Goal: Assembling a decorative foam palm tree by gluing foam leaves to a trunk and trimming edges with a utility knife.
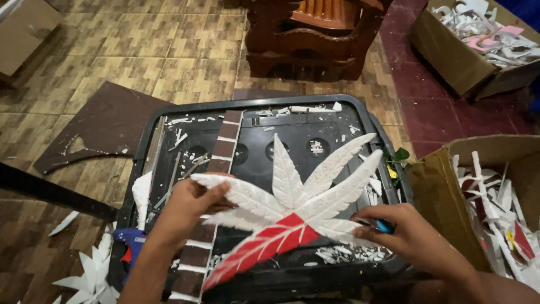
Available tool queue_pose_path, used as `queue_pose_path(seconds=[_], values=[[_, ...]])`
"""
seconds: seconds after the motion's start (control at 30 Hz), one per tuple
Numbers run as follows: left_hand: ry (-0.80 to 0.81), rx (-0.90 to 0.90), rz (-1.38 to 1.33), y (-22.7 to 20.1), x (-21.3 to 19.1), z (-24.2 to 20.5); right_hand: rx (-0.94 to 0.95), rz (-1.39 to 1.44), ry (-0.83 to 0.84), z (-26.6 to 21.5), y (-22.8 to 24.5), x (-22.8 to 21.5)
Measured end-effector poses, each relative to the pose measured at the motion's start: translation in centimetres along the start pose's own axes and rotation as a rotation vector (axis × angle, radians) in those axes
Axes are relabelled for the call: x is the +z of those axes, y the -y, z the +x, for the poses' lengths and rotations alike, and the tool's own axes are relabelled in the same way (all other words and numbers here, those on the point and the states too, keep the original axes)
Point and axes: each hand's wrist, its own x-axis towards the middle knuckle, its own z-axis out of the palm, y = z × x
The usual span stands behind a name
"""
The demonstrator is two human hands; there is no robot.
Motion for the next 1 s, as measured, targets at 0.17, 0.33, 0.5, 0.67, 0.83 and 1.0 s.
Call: queue_pose_path(seconds=[0.17,0.33,0.5,0.67,0.83,1.0], values=[[-0.415,0.072,0.48,0.7,-0.7,0.1,0.133,-0.014,-0.038,1.3,-0.5,-0.2],[-0.466,-0.003,0.7,1.1,0.9,-0.8,0.148,0.032,-0.076,2.1,-2.1,0.2],[-0.305,0.124,0.733,3.2,3.0,-1.4,0.139,0.086,-0.037,2.1,-2.0,0.3],[-0.249,-0.021,0.608,3.9,3.5,-1.2,0.148,0.098,-0.026,2.0,-1.3,0.3],[-0.253,0.008,0.66,3.9,3.6,-0.9,0.08,0.145,-0.014,2.1,-2.6,0.1],[-0.237,0.021,0.651,4.2,3.4,-0.6,0.127,0.207,0.003,1.9,-2.8,0.1]])
